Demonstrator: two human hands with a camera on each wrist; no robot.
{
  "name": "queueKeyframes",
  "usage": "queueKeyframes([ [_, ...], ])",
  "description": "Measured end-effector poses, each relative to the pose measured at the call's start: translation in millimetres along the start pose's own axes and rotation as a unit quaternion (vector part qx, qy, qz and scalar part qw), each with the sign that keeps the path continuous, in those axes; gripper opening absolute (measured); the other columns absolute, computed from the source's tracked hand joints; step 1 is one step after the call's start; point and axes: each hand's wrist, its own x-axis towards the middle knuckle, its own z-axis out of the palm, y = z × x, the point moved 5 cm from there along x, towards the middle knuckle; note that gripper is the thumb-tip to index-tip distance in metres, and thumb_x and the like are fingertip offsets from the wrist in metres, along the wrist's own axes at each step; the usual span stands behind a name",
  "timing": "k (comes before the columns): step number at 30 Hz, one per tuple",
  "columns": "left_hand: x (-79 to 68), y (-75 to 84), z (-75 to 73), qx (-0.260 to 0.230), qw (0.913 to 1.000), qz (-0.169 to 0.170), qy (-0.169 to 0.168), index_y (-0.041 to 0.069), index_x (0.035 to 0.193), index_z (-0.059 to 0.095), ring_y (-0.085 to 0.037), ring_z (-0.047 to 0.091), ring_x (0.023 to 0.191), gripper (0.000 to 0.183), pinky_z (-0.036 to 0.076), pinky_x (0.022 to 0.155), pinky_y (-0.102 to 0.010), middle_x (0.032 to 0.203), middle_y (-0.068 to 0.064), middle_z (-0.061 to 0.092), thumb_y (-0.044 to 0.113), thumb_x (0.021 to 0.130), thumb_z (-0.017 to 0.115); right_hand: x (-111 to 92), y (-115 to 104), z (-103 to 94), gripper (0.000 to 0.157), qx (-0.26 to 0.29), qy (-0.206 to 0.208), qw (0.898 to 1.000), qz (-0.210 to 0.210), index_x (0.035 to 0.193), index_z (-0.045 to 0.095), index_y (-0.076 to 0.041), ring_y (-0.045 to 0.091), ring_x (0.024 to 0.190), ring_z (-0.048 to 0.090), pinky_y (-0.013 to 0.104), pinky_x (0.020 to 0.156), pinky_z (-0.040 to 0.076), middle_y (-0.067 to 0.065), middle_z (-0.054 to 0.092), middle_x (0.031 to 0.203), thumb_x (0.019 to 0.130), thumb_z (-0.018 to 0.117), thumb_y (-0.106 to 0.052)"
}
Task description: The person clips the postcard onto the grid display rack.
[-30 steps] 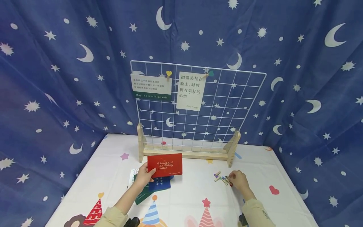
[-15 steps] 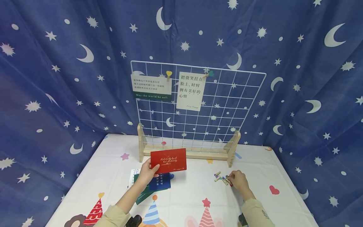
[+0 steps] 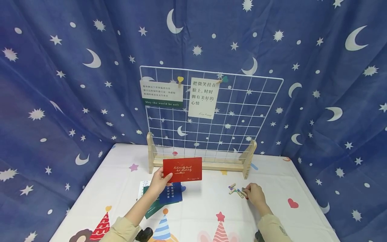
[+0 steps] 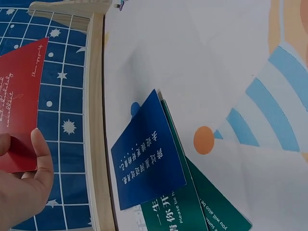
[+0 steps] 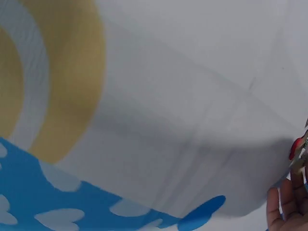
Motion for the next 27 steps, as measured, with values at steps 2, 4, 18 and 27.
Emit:
queueKeyframes([
  [2, -0.2, 0.2, 0.0, 0.000, 1.0000, -0.001, -0.002, -0.005, 0.130, 0.043, -0.038, 0.062, 0.103, 0.039, 0.058, 0.075, -0.036, 0.124, -0.028, 0.057, 0.005, 0.094, 0.054, -0.4, 0.9, -0.6, 0.009, 0.005, 0.009, 1.000, 0.001, 0.077, 0.059, 0.002, 0.016, 0.061, 0.053, 0.028, 0.054, 0.042, 0.007, 0.059, 0.066, 0.085, 0.061, -0.001],
  [4, -0.2, 0.3, 0.1, 0.000, 1.0000, -0.002, -0.004, -0.005, 0.130, 0.043, -0.038, 0.062, 0.103, 0.039, 0.058, 0.075, -0.036, 0.124, -0.028, 0.056, 0.005, 0.094, 0.053, -0.6, 2.6, -1.1, 0.009, 0.010, 0.020, 1.000, 0.005, 0.078, 0.058, 0.002, 0.017, 0.060, 0.053, 0.029, 0.054, 0.043, 0.008, 0.059, 0.067, 0.086, 0.060, -0.001],
  [18, 4.8, 3.5, 0.5, -0.006, 1.0000, -0.002, -0.001, -0.005, 0.128, 0.045, -0.038, 0.063, 0.102, 0.037, 0.059, 0.071, -0.031, 0.123, -0.028, 0.058, 0.003, 0.093, 0.054, -5.7, 10.7, -5.7, 0.011, 0.034, 0.067, 0.997, 0.030, 0.090, 0.055, 0.005, 0.020, 0.062, 0.054, 0.032, 0.054, 0.043, 0.012, 0.058, 0.072, 0.091, 0.055, -0.006],
  [27, 5.4, 13.4, 3.0, -0.013, 0.9998, 0.008, -0.010, -0.003, 0.131, 0.044, -0.037, 0.063, 0.102, 0.040, 0.059, 0.071, -0.031, 0.125, -0.027, 0.057, 0.003, 0.093, 0.054, -7.9, 10.7, -7.3, 0.011, 0.079, 0.094, 0.992, 0.023, 0.092, 0.055, 0.008, 0.017, 0.061, 0.052, 0.025, 0.051, 0.041, 0.014, 0.058, 0.074, 0.089, 0.057, -0.002],
])
